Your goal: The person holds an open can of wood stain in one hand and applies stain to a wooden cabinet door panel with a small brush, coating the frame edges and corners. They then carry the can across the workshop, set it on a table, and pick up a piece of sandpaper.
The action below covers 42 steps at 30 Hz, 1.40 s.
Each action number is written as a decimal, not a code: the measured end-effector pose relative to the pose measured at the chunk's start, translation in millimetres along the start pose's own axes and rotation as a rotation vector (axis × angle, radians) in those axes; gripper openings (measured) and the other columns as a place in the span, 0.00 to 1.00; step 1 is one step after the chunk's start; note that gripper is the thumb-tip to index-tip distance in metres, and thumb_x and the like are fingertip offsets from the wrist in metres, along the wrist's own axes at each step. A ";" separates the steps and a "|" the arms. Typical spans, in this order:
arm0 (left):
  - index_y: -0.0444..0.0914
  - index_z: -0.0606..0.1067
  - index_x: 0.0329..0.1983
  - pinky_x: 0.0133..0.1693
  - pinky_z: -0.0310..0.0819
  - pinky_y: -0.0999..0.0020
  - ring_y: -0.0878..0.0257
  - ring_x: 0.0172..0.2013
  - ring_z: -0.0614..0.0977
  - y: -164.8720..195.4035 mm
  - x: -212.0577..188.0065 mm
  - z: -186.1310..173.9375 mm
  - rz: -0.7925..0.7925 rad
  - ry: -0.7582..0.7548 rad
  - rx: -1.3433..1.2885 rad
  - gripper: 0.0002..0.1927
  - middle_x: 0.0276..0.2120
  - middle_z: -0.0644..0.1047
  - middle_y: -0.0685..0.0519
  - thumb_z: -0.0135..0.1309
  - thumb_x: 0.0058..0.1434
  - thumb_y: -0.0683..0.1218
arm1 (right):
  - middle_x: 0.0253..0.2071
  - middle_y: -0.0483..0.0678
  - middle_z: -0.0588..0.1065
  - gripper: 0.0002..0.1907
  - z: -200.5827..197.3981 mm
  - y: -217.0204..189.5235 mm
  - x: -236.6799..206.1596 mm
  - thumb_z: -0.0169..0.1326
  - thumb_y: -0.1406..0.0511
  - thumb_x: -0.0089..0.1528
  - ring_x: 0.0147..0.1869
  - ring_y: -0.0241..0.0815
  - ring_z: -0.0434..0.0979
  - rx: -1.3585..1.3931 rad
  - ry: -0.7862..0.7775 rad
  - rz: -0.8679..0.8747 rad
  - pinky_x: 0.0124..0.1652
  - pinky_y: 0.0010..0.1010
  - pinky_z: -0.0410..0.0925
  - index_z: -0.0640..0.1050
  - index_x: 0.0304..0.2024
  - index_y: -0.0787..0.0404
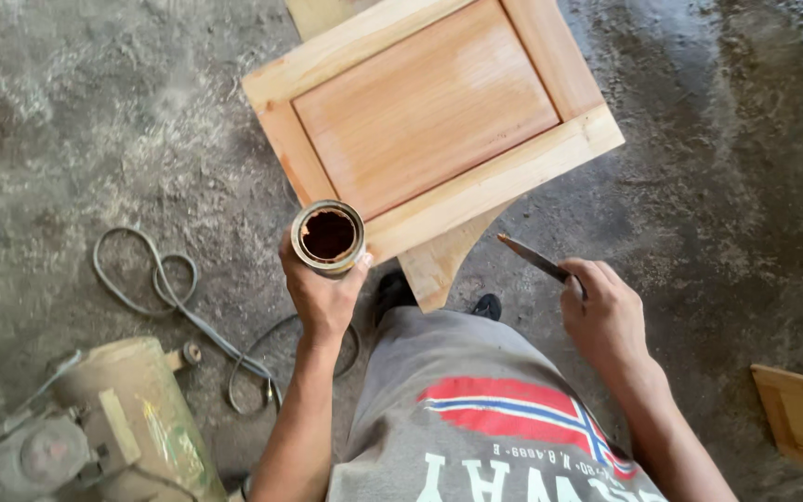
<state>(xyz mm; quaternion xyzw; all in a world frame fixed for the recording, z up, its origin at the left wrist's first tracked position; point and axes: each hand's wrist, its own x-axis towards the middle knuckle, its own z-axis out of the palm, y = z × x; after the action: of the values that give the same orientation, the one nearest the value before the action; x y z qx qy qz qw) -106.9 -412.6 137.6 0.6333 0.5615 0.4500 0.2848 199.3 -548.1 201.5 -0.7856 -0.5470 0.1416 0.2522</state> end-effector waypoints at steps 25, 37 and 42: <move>0.33 0.58 0.69 0.63 0.69 0.53 0.48 0.61 0.74 -75.7 110.7 9.5 0.100 -0.136 -0.202 0.47 0.60 0.68 0.42 0.74 0.52 0.45 | 0.39 0.48 0.75 0.16 149.6 -61.1 102.2 0.58 0.72 0.62 0.44 0.49 0.77 -0.172 -0.034 -0.222 0.41 0.40 0.72 0.84 0.50 0.51; 0.33 0.56 0.71 0.66 0.62 0.51 0.45 0.64 0.69 -91.4 109.8 28.9 0.098 -0.235 -0.128 0.49 0.62 0.66 0.41 0.73 0.53 0.45 | 0.41 0.48 0.71 0.20 150.4 -42.1 115.1 0.58 0.73 0.60 0.48 0.50 0.72 -0.289 0.007 -0.262 0.44 0.39 0.71 0.85 0.52 0.47; 0.34 0.57 0.71 0.66 0.62 0.51 0.46 0.63 0.69 -91.0 110.8 28.8 0.089 -0.241 -0.094 0.50 0.61 0.67 0.42 0.74 0.52 0.46 | 0.40 0.48 0.71 0.18 164.2 -55.3 99.0 0.58 0.73 0.62 0.48 0.49 0.72 -0.208 0.017 -0.162 0.44 0.40 0.72 0.85 0.52 0.49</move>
<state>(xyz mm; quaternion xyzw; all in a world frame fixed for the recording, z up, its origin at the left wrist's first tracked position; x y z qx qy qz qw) -126.7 -282.4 74.1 0.6931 0.4726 0.4088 0.3593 109.6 -401.2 100.5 -0.7619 -0.6182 0.0567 0.1849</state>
